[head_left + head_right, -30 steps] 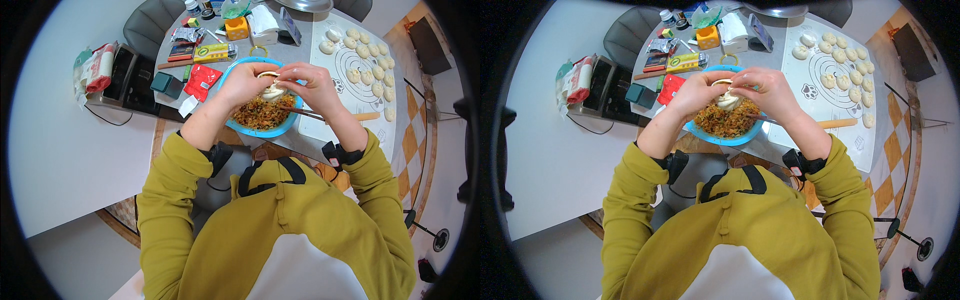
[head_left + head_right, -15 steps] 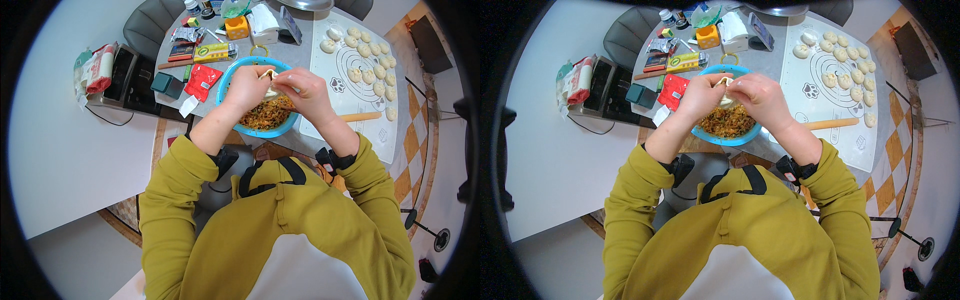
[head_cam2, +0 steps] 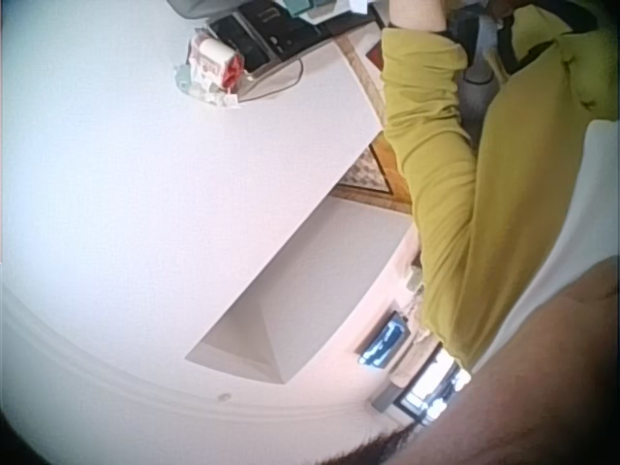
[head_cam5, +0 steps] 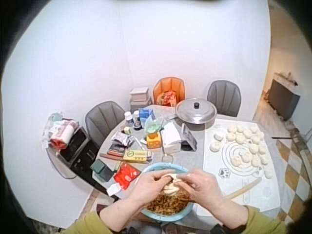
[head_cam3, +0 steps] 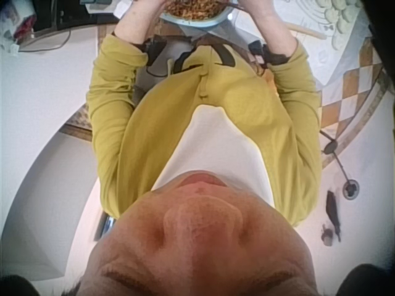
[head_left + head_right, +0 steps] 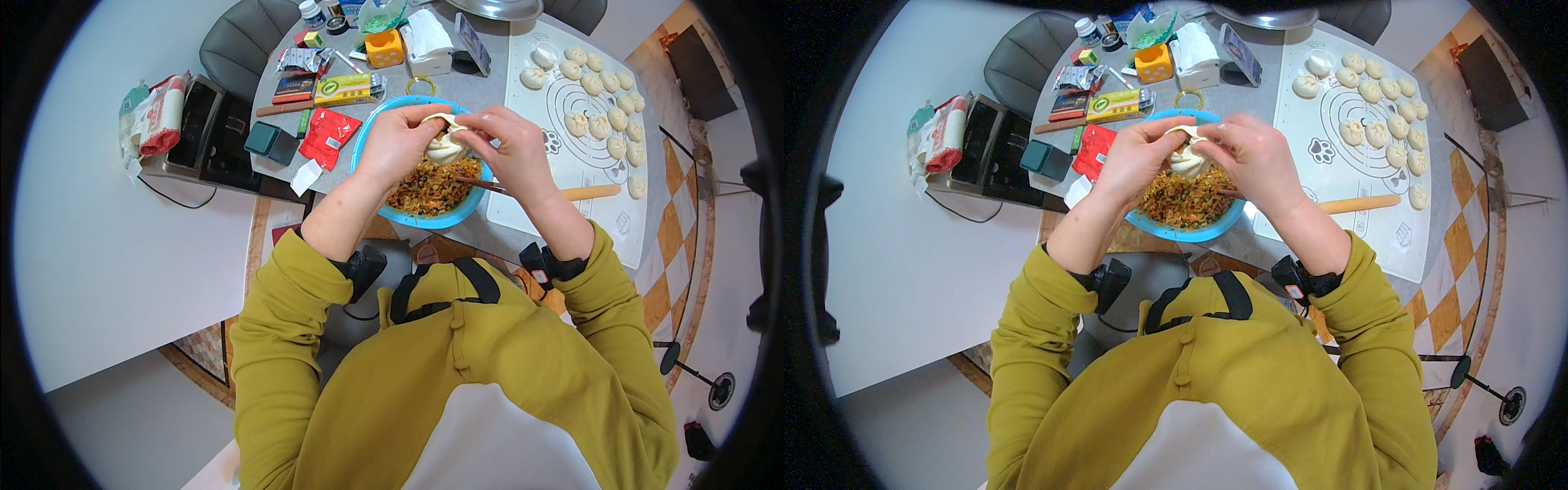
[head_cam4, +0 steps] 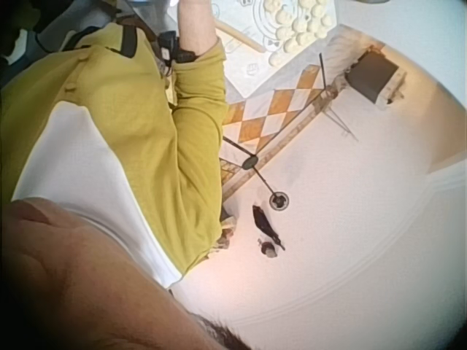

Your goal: The person fills round dough wrappers with a mixed vegetable and meat filling, pleats and seals them into dumplings, and places them on a silicone mat. They roll out additional dough discs with a rolling pin and repeat the filling and sealing process.

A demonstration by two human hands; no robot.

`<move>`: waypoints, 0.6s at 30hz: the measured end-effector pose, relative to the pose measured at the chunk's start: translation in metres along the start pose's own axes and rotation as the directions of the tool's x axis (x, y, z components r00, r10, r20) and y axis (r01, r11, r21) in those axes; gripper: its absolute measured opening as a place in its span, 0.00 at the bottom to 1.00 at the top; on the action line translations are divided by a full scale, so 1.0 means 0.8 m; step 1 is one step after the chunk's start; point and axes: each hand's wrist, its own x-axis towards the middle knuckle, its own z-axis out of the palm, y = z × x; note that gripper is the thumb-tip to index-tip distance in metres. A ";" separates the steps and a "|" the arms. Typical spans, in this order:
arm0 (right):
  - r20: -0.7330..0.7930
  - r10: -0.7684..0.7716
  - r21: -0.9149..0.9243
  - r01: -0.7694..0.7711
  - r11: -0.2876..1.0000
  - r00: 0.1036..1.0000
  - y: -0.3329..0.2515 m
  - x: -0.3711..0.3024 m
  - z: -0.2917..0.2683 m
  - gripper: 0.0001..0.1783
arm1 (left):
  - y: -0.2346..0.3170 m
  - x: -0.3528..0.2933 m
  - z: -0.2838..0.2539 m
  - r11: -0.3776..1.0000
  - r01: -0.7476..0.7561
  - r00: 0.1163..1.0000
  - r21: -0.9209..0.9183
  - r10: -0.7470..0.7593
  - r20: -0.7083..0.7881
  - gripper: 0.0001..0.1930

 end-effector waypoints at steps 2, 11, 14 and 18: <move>-0.030 -0.104 0.007 0.105 0.994 0.994 0.002 0.000 0.002 0.12 | 0.005 -0.001 0.000 0.997 -0.019 1.000 0.080 0.017 0.025 0.16; 0.040 -0.431 -0.019 0.432 0.902 0.901 0.001 0.016 -0.012 0.08 | 0.045 0.011 -0.011 0.729 -0.215 0.951 0.650 0.005 0.309 0.25; 0.088 -0.356 0.114 0.345 0.932 0.931 0.004 0.022 -0.009 0.08 | 0.054 0.016 -0.019 0.750 -0.244 0.935 0.615 0.013 0.355 0.39; 0.054 -0.223 0.135 0.214 0.967 0.973 0.009 0.023 -0.002 0.08 | 0.063 0.025 -0.031 0.930 -0.024 0.936 0.368 -0.109 0.336 0.45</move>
